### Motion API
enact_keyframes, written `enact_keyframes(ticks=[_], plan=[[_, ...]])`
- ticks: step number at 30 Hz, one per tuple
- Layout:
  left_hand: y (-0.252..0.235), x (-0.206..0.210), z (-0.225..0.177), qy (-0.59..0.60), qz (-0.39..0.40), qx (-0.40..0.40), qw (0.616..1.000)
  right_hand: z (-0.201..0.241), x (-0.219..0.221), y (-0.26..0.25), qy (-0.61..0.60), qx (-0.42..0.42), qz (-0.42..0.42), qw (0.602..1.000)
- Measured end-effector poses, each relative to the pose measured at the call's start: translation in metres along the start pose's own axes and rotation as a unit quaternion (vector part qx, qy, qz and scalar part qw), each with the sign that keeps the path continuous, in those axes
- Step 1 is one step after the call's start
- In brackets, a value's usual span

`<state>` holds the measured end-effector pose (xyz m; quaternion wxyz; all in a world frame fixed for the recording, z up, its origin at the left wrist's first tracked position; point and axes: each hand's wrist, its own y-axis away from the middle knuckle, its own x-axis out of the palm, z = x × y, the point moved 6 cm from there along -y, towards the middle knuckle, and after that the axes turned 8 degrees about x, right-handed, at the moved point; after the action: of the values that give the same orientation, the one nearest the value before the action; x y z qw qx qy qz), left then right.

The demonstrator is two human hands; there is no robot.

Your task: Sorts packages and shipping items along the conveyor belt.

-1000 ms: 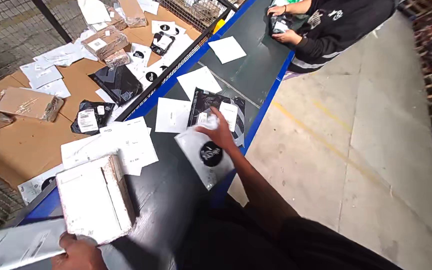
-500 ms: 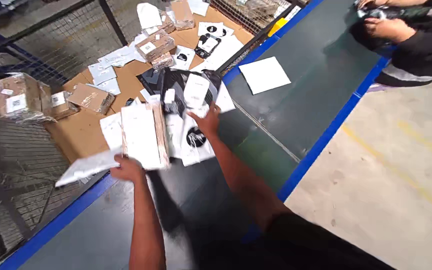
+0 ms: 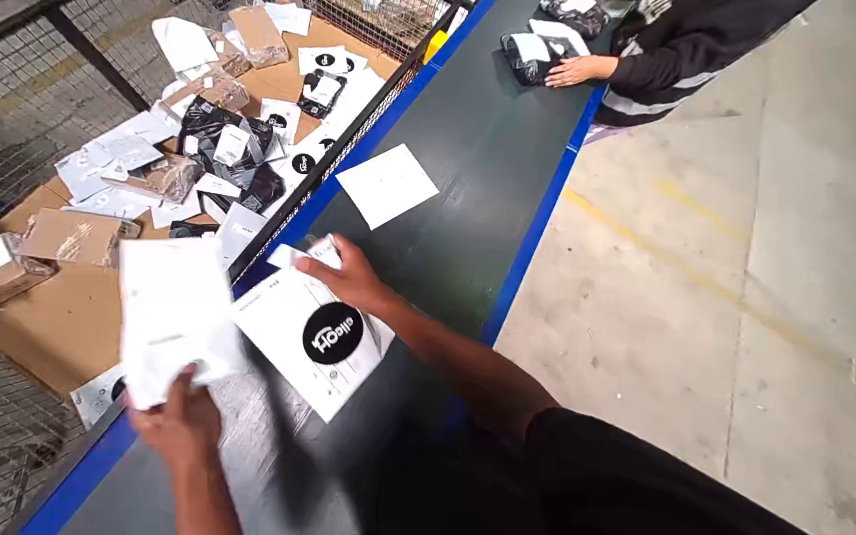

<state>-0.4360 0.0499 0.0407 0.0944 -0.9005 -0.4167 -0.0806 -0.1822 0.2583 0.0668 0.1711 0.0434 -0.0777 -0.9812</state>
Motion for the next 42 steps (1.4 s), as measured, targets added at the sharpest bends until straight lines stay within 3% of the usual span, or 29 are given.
enact_keyframes(ticks=[3,6,10,15,17,19,22,28,35,38,40,42], plan=[[0.13,0.009,0.046,0.095,-0.035,-0.164,0.981,-0.058,-0.034,0.074,-0.104,0.154,-0.077,0.979],[0.202,0.012,0.065,0.197,-0.065,-0.249,0.946,-0.083,-0.071,0.121,-0.111,0.202,-0.142,0.963],[0.231,0.017,0.063,0.27,-0.053,-0.276,0.921,-0.09,-0.106,0.155,-0.07,0.199,-0.17,0.963],[0.249,0.031,0.046,0.327,0.037,-0.272,0.904,-0.092,-0.1,0.177,-0.049,0.145,-0.176,0.973],[0.253,0.037,0.039,0.285,0.108,-0.256,0.917,-0.088,-0.086,0.177,-0.023,0.109,-0.184,0.977],[0.262,0.04,0.03,0.187,0.13,-0.244,0.943,-0.09,-0.072,0.18,-0.004,0.099,-0.17,0.98],[0.26,0.028,0.024,0.094,0.091,-0.217,0.967,-0.082,-0.061,0.167,-0.073,0.11,-0.103,0.986],[0.247,-0.054,0.026,0.085,-0.046,-0.198,0.975,-0.075,-0.067,0.148,-0.182,0.161,0.004,0.97],[0.136,-0.092,0.02,0.107,-0.064,-0.16,0.979,-0.081,-0.028,0.145,-0.115,0.184,0.107,0.97],[0.099,-0.118,0.044,-0.146,-0.063,-0.114,0.981,-0.084,0.018,0.141,-0.061,0.142,0.16,0.975],[0.088,-0.139,0.065,-0.367,-0.035,-0.123,0.922,-0.093,0.046,0.136,0.0,0.105,0.166,0.981],[0.085,-0.142,0.07,-0.456,-0.003,-0.139,0.879,-0.097,0.059,0.131,0.046,0.086,0.151,0.984]])
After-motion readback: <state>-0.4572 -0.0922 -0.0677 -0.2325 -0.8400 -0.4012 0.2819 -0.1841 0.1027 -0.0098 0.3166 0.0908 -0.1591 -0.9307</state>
